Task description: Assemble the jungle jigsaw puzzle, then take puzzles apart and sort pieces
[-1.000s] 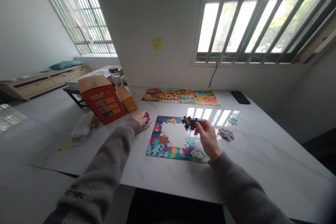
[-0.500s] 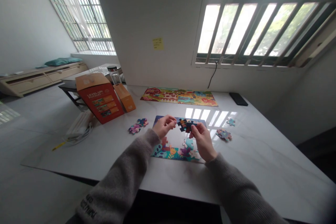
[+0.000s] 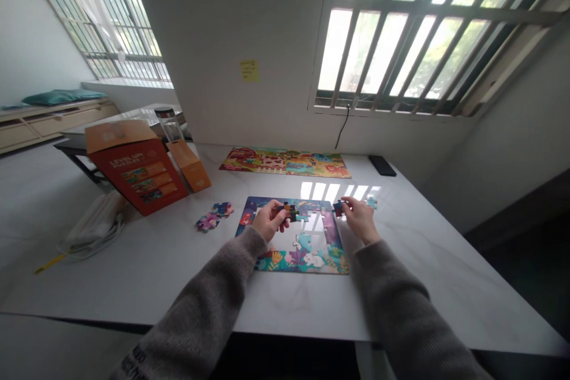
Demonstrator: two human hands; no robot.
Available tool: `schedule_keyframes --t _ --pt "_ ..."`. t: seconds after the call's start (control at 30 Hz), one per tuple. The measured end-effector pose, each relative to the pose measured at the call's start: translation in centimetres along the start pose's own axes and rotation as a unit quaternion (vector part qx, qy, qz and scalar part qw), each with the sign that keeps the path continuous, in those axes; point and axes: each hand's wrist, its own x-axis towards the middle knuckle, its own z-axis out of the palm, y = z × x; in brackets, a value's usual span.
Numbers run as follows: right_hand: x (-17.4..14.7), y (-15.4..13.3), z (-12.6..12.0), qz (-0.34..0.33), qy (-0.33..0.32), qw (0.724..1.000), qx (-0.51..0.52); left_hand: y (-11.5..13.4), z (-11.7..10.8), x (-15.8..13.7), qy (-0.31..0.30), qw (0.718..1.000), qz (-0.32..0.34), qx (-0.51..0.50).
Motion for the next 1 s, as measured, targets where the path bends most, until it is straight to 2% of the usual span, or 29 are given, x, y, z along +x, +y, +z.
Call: schedule_keyframes --t 0.23,0.37,0.43,0.5,0.6,0.67,0.77,0.9,1.0 --pt "0.7 2.0 0.6 -0.027 0.031 0.998 -0.038 0.2 0.4 0.1 -0.008 1.000 -0.019 0.003" --pt "0.3 1.5 0.4 -0.024 0.046 0.995 -0.083 -0.2 0.3 0.2 -0.005 1.000 -0.024 0.012" --pt "-0.4 -0.2 0.3 -0.067 0.063 0.995 -0.046 -0.5 0.1 0.3 0.009 0.999 -0.027 0.025" --pt "-1.6 -2.8 0.3 -0.156 0.043 0.986 0.038 -0.8 -0.1 0.4 0.027 0.998 -0.031 0.046" --pt "-3.9 -7.1 0.6 -0.316 -0.042 0.939 0.132 -1.1 -0.5 0.5 0.035 0.996 -0.036 0.078" --pt "-5.2 -9.1 0.8 -0.366 -0.058 0.920 0.130 -1.2 -0.5 0.5 0.024 0.996 -0.041 0.082" --pt "-6.1 -10.2 1.1 -0.397 -0.062 0.909 0.108 -1.4 -0.2 0.5 -0.005 0.997 -0.044 0.067" --pt "-6.1 -9.8 1.2 -0.401 -0.071 0.908 0.097 -1.7 0.3 0.4 -0.030 0.997 -0.047 0.054" --pt "-5.9 -9.3 1.4 -0.399 -0.080 0.907 0.104 -1.8 0.0 0.3 -0.039 0.994 -0.048 0.090"
